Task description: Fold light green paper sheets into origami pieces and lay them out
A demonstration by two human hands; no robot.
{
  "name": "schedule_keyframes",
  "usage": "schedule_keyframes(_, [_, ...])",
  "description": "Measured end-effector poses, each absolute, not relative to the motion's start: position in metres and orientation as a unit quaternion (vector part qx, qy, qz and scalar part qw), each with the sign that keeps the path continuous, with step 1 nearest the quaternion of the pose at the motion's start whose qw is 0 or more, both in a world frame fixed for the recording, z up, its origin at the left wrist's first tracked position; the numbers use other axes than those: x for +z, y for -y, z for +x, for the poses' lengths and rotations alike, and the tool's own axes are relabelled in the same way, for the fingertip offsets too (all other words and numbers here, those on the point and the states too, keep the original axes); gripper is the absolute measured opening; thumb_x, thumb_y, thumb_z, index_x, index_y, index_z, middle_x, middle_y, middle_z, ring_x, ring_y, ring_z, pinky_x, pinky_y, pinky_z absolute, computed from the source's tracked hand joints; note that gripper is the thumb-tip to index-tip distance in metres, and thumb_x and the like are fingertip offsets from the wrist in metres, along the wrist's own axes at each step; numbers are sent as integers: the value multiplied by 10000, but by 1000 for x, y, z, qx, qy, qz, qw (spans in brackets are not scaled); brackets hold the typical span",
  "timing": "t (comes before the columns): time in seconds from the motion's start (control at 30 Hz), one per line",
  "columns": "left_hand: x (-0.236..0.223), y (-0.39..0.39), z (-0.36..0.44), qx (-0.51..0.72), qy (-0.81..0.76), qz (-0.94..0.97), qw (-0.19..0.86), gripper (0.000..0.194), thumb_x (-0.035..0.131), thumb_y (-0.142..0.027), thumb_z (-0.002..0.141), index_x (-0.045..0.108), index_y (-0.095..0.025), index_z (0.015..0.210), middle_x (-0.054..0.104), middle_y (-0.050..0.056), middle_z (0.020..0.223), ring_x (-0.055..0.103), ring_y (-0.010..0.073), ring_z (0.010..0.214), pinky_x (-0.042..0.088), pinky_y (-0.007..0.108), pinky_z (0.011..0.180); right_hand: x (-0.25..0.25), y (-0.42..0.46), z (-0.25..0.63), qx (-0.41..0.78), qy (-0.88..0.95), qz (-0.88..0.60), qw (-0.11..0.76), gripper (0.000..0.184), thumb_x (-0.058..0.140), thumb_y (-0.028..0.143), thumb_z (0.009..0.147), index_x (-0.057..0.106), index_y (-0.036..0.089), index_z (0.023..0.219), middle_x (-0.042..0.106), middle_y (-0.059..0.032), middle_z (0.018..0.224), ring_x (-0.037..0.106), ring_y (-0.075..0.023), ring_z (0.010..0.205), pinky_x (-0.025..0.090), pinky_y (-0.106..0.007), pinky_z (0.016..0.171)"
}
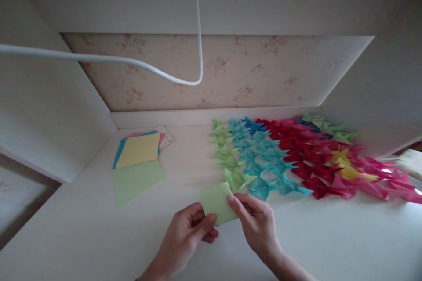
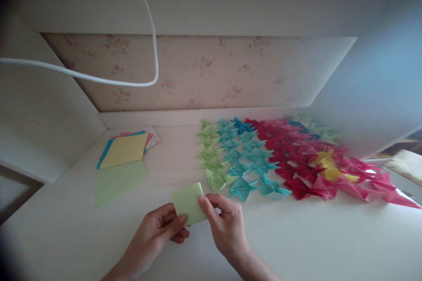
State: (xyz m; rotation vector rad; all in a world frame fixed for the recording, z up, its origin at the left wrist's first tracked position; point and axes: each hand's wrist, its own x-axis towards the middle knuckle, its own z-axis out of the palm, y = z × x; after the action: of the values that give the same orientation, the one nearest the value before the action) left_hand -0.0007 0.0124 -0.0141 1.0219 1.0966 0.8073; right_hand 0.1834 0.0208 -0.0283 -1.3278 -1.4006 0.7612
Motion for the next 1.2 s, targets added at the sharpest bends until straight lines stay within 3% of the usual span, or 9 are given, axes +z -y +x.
schedule_keyframes(0.33, [-12, -10, 4, 387, -517, 454, 613, 415, 754, -543, 781, 700, -140, 700, 752, 79, 674, 707, 191, 637, 553, 258, 600, -28, -22, 177, 380, 524, -540, 539, 384, 645, 473, 892, 733, 162, 684, 670, -33, 598, 565, -152, 555, 429, -231, 515])
schedule_keyframes(0.43, [-11, -11, 2, 398, -524, 451, 603, 396, 758, -523, 786, 688, -148, 683, 754, 71, 662, 708, 189, 630, 558, 258, 604, -24, -21, 171, 500, 471, -466, 558, 300, 767, 471, 793, 723, 174, 797, 713, -37, 681, 632, -175, 620, 484, -240, 561])
schedule_keyframes(0.5, [-11, -12, 0, 407, -525, 453, 594, 377, 751, -505, 801, 686, -151, 690, 749, 58, 653, 704, 181, 629, 557, 251, 604, -20, -19, 164, 606, 437, -393, 536, 363, 842, 438, 719, 713, 188, 948, 747, -42, 766, 685, -201, 685, 533, -272, 629])
schedule_keyframes(0.6, [-11, -13, -3, 423, -521, 459, 582, 378, 741, -500, 814, 668, -157, 673, 730, 43, 621, 692, 173, 610, 551, 242, 584, -18, -16, 154, 684, 407, -356, 490, 332, 840, 407, 734, 711, 188, 946, 757, -34, 752, 708, -204, 676, 555, -299, 674])
schedule_keyframes(0.77, [-12, -11, 0, 427, -522, 455, 582, 384, 736, -511, 812, 696, -136, 734, 734, 64, 656, 694, 180, 601, 562, 261, 581, -17, -17, 155, 631, 424, -435, 482, 278, 804, 431, 764, 746, 161, 801, 748, -32, 704, 689, -187, 640, 542, -263, 610])
schedule_keyframes(1.0, [-12, -13, 2, 418, -527, 420, 609, 388, 735, -505, 808, 687, -127, 734, 706, 48, 649, 660, 155, 579, 530, 245, 563, -20, -32, 179, 516, 431, -517, 531, 351, 761, 504, 790, 778, 155, 819, 754, -56, 724, 691, -202, 685, 575, -298, 660])
schedule_keyframes(1.2, [-11, -12, 0, 396, -496, 430, 643, 393, 689, -525, 832, 593, -168, 699, 634, 4, 597, 590, 140, 521, 474, 239, 513, -19, -36, 184, 564, 371, -473, 566, 392, 760, 527, 791, 710, 172, 949, 771, -77, 851, 704, -211, 745, 573, -314, 670])
